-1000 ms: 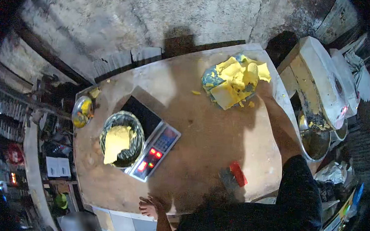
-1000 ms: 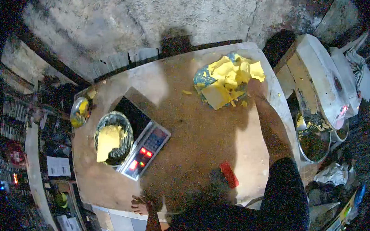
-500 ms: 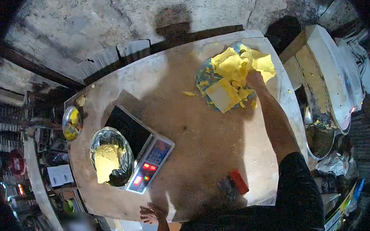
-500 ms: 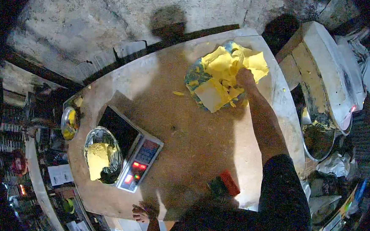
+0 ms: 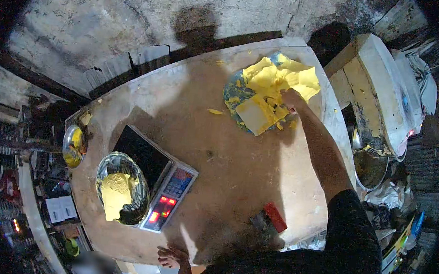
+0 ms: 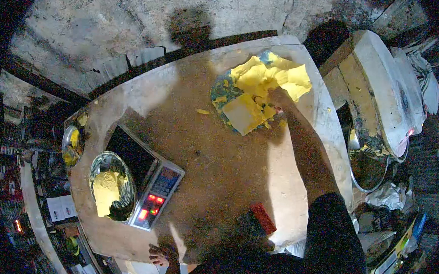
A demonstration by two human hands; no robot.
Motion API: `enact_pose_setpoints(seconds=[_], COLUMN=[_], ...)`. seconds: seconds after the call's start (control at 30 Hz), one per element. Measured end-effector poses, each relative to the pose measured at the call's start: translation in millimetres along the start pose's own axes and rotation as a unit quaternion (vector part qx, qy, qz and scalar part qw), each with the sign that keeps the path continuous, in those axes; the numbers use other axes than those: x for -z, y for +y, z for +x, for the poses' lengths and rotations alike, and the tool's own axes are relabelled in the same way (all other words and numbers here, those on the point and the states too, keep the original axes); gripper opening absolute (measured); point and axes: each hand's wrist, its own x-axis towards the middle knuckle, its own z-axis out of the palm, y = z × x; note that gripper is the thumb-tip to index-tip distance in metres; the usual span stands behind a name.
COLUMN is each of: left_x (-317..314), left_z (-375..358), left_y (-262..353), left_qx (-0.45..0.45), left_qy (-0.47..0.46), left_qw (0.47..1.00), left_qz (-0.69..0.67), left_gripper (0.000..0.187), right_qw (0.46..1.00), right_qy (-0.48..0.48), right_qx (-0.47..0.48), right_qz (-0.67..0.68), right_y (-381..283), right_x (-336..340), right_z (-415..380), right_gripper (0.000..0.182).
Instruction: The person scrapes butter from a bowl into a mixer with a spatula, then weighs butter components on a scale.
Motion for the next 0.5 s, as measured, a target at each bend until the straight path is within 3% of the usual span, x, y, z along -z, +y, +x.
enact_pose_setpoints(seconds=[0.03, 0.07, 0.1, 0.17, 0.2, 0.23, 0.3, 0.33, 0.4, 0.43, 0.5], left_x=[6, 10, 15, 23, 25, 29, 36, 38, 43, 46, 52], left_z=[4, 10, 16, 22, 23, 20, 17, 13, 1, -4, -11], left_y=[2, 5, 4, 2, 4, 5, 8, 10, 4, 0, -9], left_qx=[0.004, 0.011, 0.017, 0.026, 0.03, 0.034, 0.046, 0.053, 0.067, 0.076, 0.094], left_qy=[-0.003, -0.004, -0.006, -0.013, -0.019, -0.026, -0.04, -0.048, -0.066, -0.074, -0.087], left_qw=[1.0, 1.0, 1.0, 1.0, 0.999, 0.999, 0.998, 0.997, 0.996, 0.994, 0.992], left_qz=[-0.001, -0.001, 0.0, 0.003, 0.003, 0.002, 0.0, -0.001, 0.002, 0.004, 0.007], left_gripper=[0.066, 0.066, 0.065, 0.065, 0.065, 0.065, 0.064, 0.064, 0.064, 0.064, 0.064], right_qw=[0.987, 0.907, 0.908, 0.993, 0.968, 0.969, 0.969, 0.969, 0.992, 0.992, 0.952], right_qy=[0.036, -0.059, -0.058, -0.002, -0.164, -0.165, 0.046, 0.045, -0.009, -0.01, 0.01], right_qx=[-0.027, -0.195, -0.191, 0.012, -0.142, -0.139, 0.114, 0.12, -0.058, -0.05, -0.155], right_qz=[0.152, 0.368, 0.369, 0.115, 0.128, 0.123, 0.214, 0.21, 0.116, 0.114, 0.264], right_y=[-6, -27, -23, -5, -59, -44, -8, -29, -76, -73, -70], right_x=[-2, 36, 31, 13, 105, 83, 34, 65, 120, 116, 111], right_z=[1, 0, 6, 15, 7, 9, 15, 15, 9, 15, 26], right_gripper=[0.021, 0.024, 0.024, 0.017, 0.005, 0.005, 0.01, 0.01, 0.017, 0.017, 0.02])
